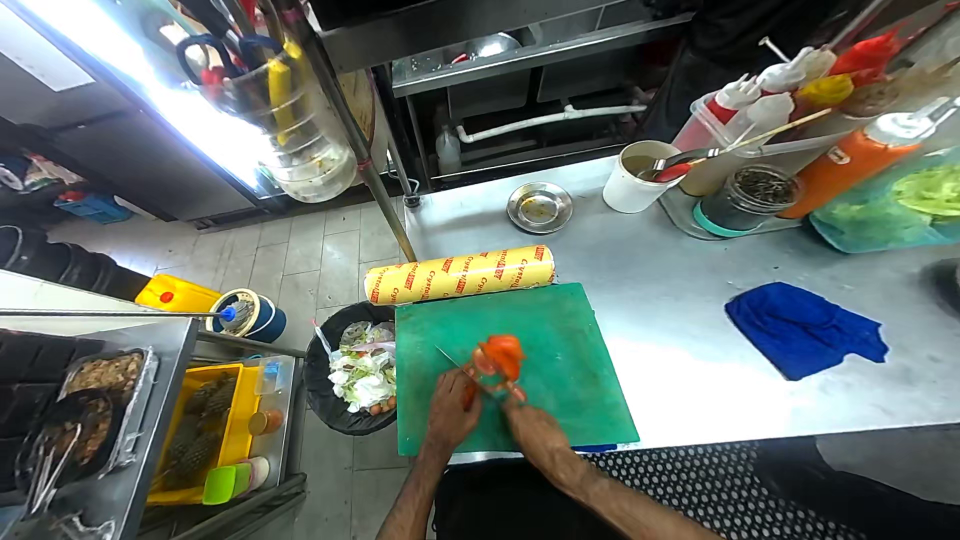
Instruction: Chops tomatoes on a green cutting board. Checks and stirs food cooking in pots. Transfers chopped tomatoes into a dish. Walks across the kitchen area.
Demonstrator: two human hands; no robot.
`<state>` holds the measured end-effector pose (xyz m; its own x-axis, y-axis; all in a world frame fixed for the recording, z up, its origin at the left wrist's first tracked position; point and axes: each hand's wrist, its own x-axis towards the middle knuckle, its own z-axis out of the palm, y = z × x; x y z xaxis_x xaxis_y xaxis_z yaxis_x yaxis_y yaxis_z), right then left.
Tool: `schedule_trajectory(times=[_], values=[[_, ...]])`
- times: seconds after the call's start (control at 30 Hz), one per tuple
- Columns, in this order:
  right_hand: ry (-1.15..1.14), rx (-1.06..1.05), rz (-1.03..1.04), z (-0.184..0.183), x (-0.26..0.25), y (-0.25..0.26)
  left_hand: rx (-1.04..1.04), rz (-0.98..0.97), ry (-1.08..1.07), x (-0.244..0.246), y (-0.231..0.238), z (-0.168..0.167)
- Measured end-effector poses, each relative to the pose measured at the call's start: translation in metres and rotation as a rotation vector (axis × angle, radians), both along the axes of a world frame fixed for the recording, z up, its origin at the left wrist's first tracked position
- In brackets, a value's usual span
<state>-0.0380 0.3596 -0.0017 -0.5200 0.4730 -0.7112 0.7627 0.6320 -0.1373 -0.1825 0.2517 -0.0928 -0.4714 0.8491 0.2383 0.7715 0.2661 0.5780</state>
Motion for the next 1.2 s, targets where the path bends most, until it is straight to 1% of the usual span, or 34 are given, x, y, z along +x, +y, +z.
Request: schedule_trajectory(times=[0.03,0.1,0.2,0.3,0.37,0.43,0.5,0.57,0.63,0.77,0.8,0.87,0.93,1.0,1.07,1.13,1.2], values=[[0.035,0.010,0.003,-0.009,-0.005,0.000,-0.001,0.000,0.004,0.000,0.000,0.000],[0.075,0.004,0.009,-0.016,-0.011,0.000,-0.006,-0.006,0.006,0.001,-0.004,0.001],[0.109,-0.039,0.019,-0.010,-0.017,0.014,-0.002,0.010,0.016,-0.001,-0.003,0.005],[0.064,-0.058,0.059,0.021,-0.015,0.018,0.010,0.061,0.007,-0.004,-0.009,0.007],[-0.003,-0.059,0.092,0.046,-0.007,0.014,-0.012,0.043,-0.010,-0.006,-0.013,0.005],[-0.068,-0.061,0.097,0.057,0.002,0.009,-0.033,0.003,-0.022,-0.009,-0.012,0.004],[-0.083,-0.055,0.073,0.047,0.009,0.003,-0.035,-0.016,-0.030,-0.010,-0.010,0.005],[-0.051,-0.040,0.048,0.022,0.009,-0.002,-0.017,-0.008,-0.042,-0.009,-0.010,0.007],[0.000,-0.038,0.040,0.002,-0.002,-0.002,-0.013,-0.001,-0.048,-0.008,-0.010,0.005],[0.126,-0.058,0.058,-0.022,-0.034,0.001,-0.018,0.003,-0.038,-0.009,-0.012,0.005],[0.143,-0.058,0.069,-0.022,-0.039,0.004,-0.009,0.013,-0.038,-0.010,-0.014,0.006],[0.137,-0.058,0.096,-0.012,-0.042,0.010,0.008,0.045,-0.018,-0.011,-0.018,0.008],[0.104,-0.056,0.122,0.012,-0.038,0.013,0.017,0.048,0.001,-0.014,-0.023,0.007],[0.019,-0.063,0.140,0.040,-0.027,0.009,-0.010,0.012,-0.006,-0.014,-0.028,0.005],[-0.073,-0.067,0.140,0.055,-0.014,0.005,-0.036,-0.009,-0.019,-0.016,-0.026,0.004],[-0.119,-0.068,0.123,0.046,-0.003,0.001,-0.038,-0.005,-0.027,-0.016,-0.025,0.003],[-0.091,-0.051,0.113,0.020,0.002,-0.002,-0.034,0.005,-0.035,-0.014,-0.026,0.001]])
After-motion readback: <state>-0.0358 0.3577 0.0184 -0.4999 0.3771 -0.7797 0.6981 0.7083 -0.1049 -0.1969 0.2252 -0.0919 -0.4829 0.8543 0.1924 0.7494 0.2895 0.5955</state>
